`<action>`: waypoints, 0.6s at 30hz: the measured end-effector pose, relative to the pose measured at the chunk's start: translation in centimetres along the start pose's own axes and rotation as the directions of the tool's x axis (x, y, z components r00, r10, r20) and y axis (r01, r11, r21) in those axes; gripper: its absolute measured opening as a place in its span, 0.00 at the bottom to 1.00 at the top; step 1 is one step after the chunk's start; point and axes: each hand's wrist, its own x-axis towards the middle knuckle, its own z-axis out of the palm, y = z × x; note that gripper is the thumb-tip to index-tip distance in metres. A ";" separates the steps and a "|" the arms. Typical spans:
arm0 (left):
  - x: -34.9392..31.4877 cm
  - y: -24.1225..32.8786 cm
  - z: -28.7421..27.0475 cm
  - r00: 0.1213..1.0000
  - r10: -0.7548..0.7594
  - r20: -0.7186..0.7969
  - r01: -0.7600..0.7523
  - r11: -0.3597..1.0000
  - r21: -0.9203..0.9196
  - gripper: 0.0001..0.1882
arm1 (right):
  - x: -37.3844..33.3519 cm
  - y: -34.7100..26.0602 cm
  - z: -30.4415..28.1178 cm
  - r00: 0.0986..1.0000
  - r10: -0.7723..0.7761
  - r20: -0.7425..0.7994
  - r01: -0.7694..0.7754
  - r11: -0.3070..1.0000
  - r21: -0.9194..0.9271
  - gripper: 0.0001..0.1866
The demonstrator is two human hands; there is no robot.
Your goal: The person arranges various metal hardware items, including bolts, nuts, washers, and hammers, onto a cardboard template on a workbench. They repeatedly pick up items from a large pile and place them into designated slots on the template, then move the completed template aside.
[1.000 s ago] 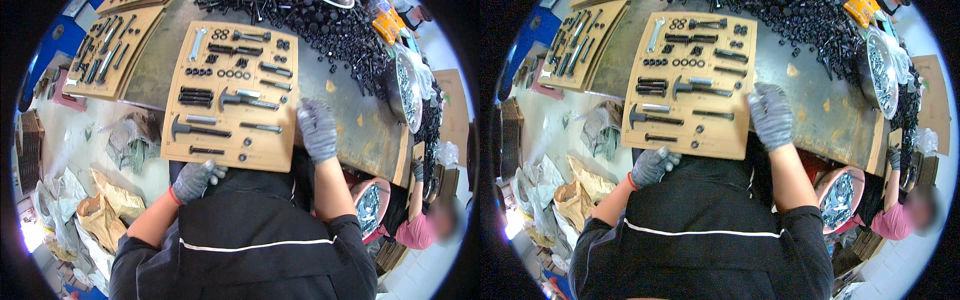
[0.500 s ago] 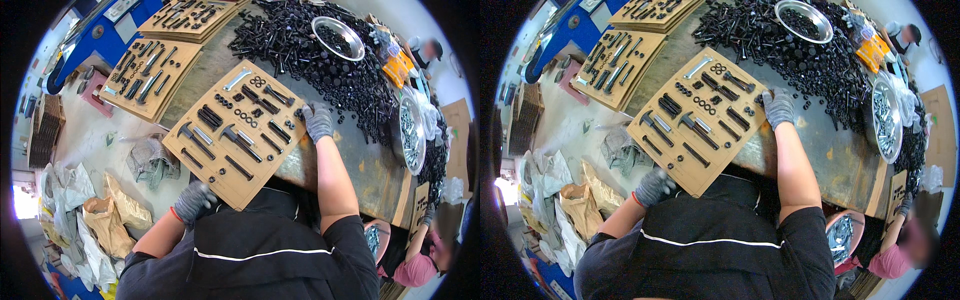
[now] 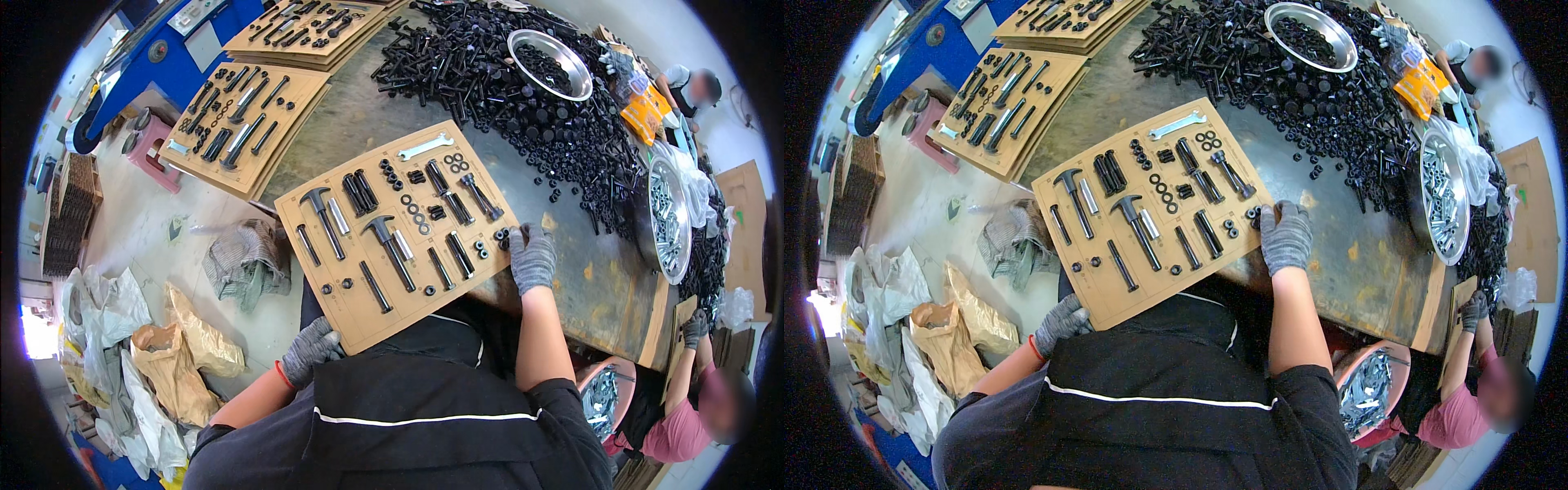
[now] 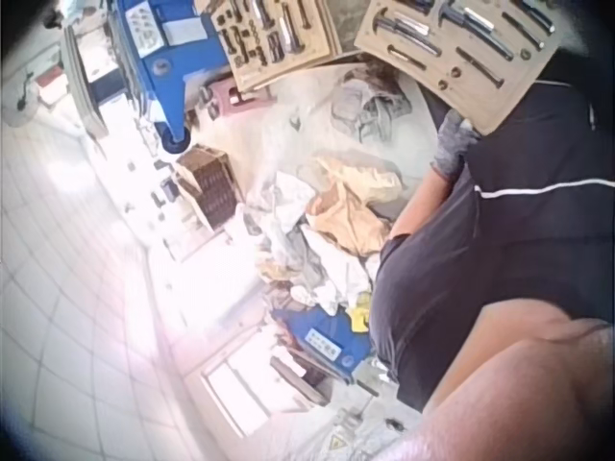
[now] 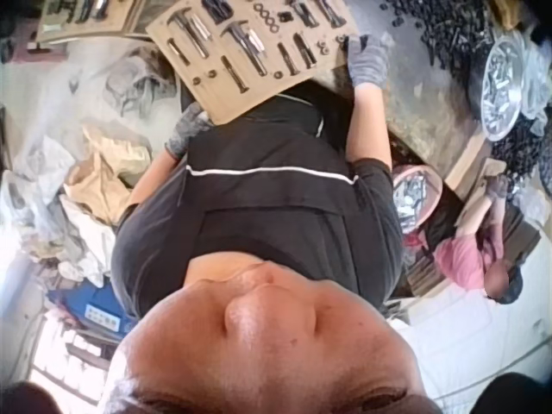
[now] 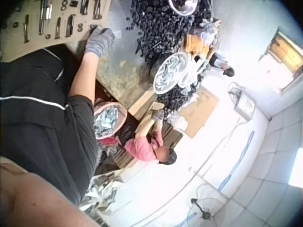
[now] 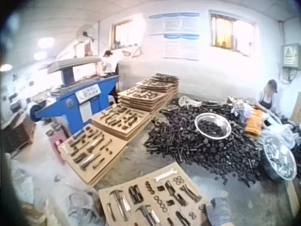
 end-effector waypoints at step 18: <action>6.8 4.5 -7.0 0.869 0.210 -0.449 -0.270 0.960 -0.073 0.16 | 0.8 -1.9 -2.9 0.991 -0.098 0.092 0.102 0.994 -0.035 0.18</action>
